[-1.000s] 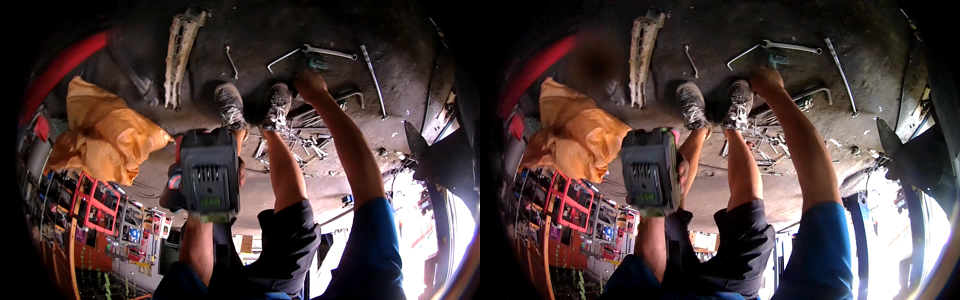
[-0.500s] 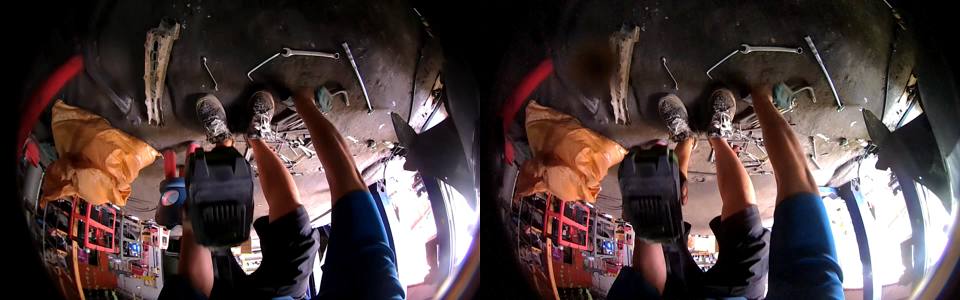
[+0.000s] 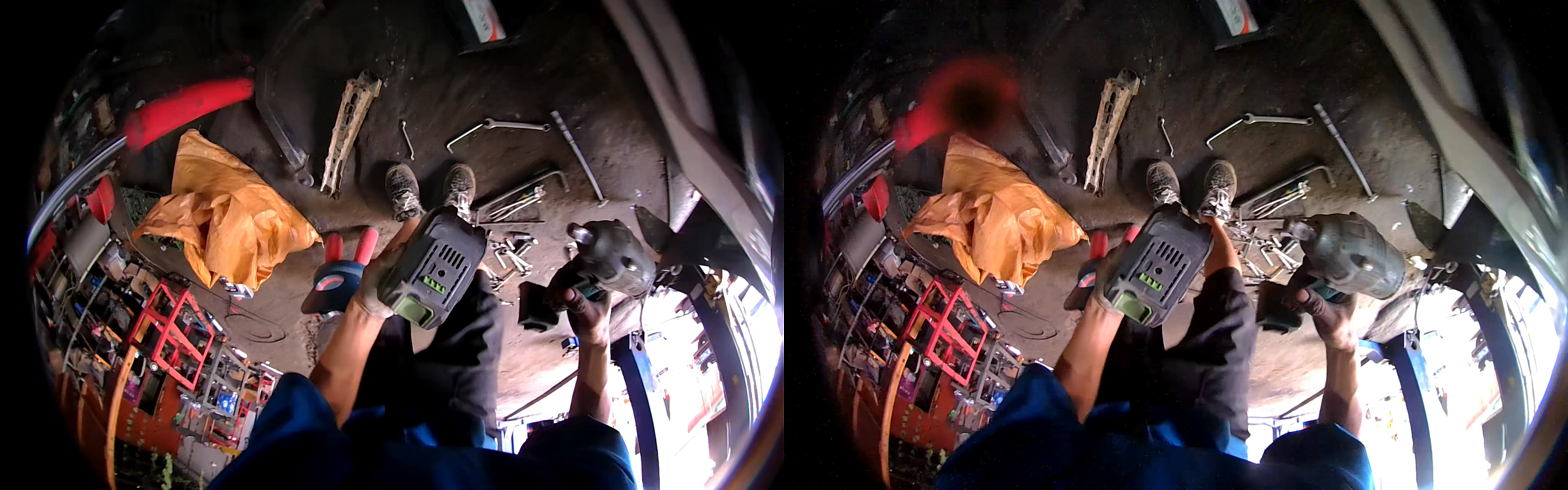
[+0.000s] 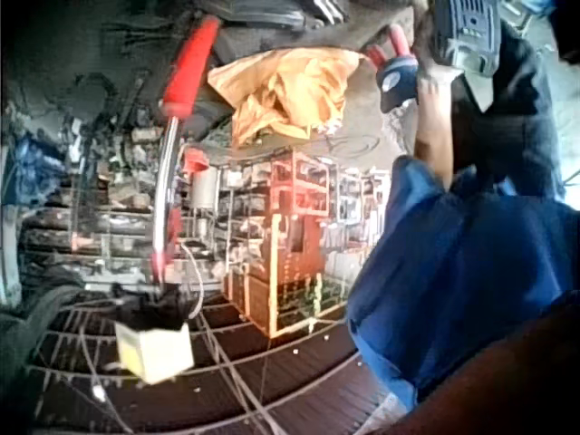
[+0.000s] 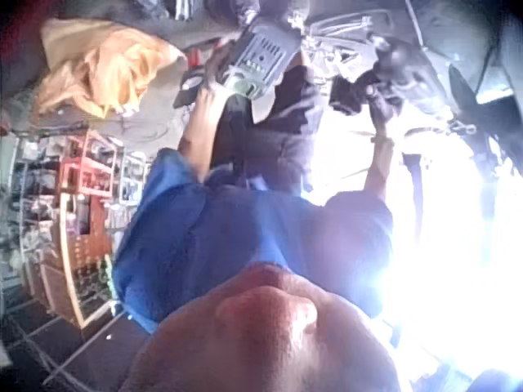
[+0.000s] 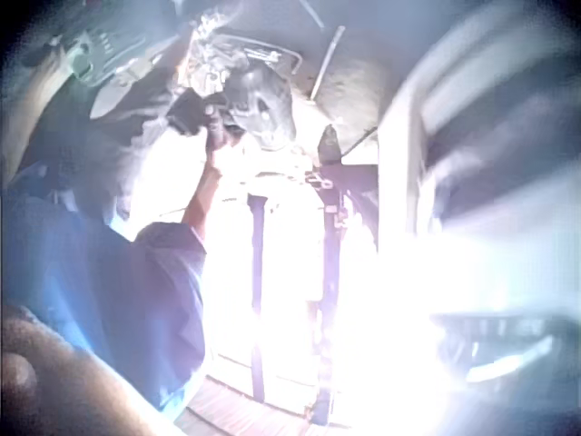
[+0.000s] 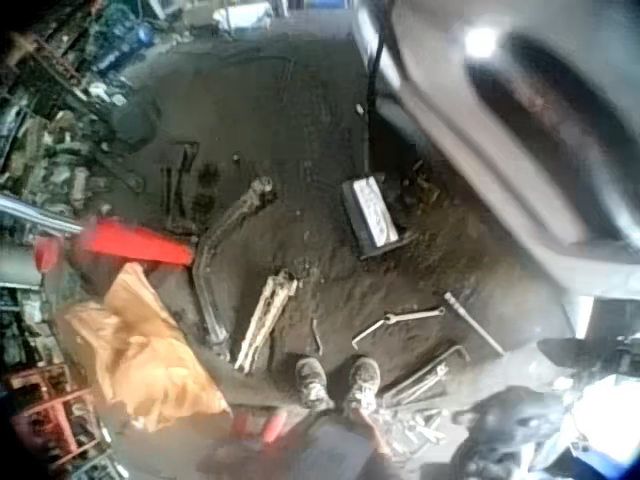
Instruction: The person works in the engine compartment of a vehicle, first assembling an impact driver with a long extension and socket, then using it to loosen fasteners near the manifold while using a handheld work light for visibility.
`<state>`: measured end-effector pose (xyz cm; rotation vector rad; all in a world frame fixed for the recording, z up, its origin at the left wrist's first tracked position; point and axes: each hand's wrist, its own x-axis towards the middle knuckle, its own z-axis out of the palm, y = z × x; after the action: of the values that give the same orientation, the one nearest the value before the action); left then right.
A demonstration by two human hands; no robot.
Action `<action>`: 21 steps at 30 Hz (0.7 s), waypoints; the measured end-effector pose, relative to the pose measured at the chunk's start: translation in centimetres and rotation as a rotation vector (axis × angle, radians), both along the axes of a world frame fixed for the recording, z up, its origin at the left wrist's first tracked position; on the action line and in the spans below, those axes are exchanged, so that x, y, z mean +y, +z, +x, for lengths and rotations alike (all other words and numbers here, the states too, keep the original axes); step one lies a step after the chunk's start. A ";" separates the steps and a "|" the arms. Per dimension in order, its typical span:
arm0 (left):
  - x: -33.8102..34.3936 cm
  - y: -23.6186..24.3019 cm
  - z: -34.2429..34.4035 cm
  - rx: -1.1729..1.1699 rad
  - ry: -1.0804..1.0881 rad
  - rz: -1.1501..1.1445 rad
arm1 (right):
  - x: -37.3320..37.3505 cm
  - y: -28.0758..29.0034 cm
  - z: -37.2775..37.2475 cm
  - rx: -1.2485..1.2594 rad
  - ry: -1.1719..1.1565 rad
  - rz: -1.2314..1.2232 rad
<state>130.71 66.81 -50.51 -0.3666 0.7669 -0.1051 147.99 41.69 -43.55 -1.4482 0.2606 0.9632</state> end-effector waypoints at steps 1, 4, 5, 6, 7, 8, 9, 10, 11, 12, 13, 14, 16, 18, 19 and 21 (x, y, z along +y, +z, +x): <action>-0.2 2.0 0.2 -0.047 -0.054 -0.002 | 0.4 3.0 0.5 0.064 -0.066 0.074; -0.8 9.7 1.5 -0.182 -0.119 -0.291 | 2.3 9.3 2.9 -0.006 -0.131 0.484; -1.4 12.2 1.9 -0.181 -0.117 -0.318 | 4.2 11.6 4.1 -0.059 -0.109 0.682; -1.8 14.7 2.3 -0.098 -0.158 -0.331 | 6.0 14.8 4.9 -0.129 -0.082 0.882; -2.4 17.2 2.2 -0.008 -0.199 -0.342 | 6.6 17.4 5.1 -0.150 -0.098 0.967; -2.9 19.8 2.0 0.030 -0.244 -0.360 | 6.6 18.8 5.5 -0.216 -0.056 1.066; -3.2 22.4 1.5 0.071 -0.272 -0.374 | 7.2 20.5 4.9 -0.217 -0.059 1.110; -3.1 24.7 1.4 0.042 -0.292 -0.388 | 7.7 22.1 4.5 -0.227 -0.062 1.154; -2.9 27.0 1.3 0.017 -0.309 -0.404 | 7.5 23.9 3.7 -0.231 -0.088 1.127; -2.6 28.6 1.1 -0.044 -0.342 -0.398 | 7.7 25.6 3.1 -0.231 -0.102 1.112; -2.5 29.7 1.0 -0.099 -0.382 -0.399 | 7.7 26.6 2.7 -0.265 -0.101 1.111; -2.4 31.0 1.1 -0.162 -0.422 -0.396 | 7.7 27.7 2.3 -0.285 -0.131 1.122; -1.9 34.0 1.8 -0.256 -0.553 -0.223 | 7.8 28.9 1.5 -0.287 -0.190 1.146; -1.9 36.5 1.9 -0.352 -0.665 -0.061 | 8.4 30.0 0.8 -0.331 -0.132 1.245; -2.0 36.8 1.6 -0.412 -0.634 -0.062 | 8.3 30.3 0.5 -0.341 -0.115 1.250; -2.2 37.9 0.9 -0.464 -0.568 -0.061 | 8.2 31.6 -0.5 -0.371 -0.083 1.224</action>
<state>131.64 64.65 -12.56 -0.1613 0.3883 -0.7236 147.49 49.93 -11.96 -0.4399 -0.4854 0.5547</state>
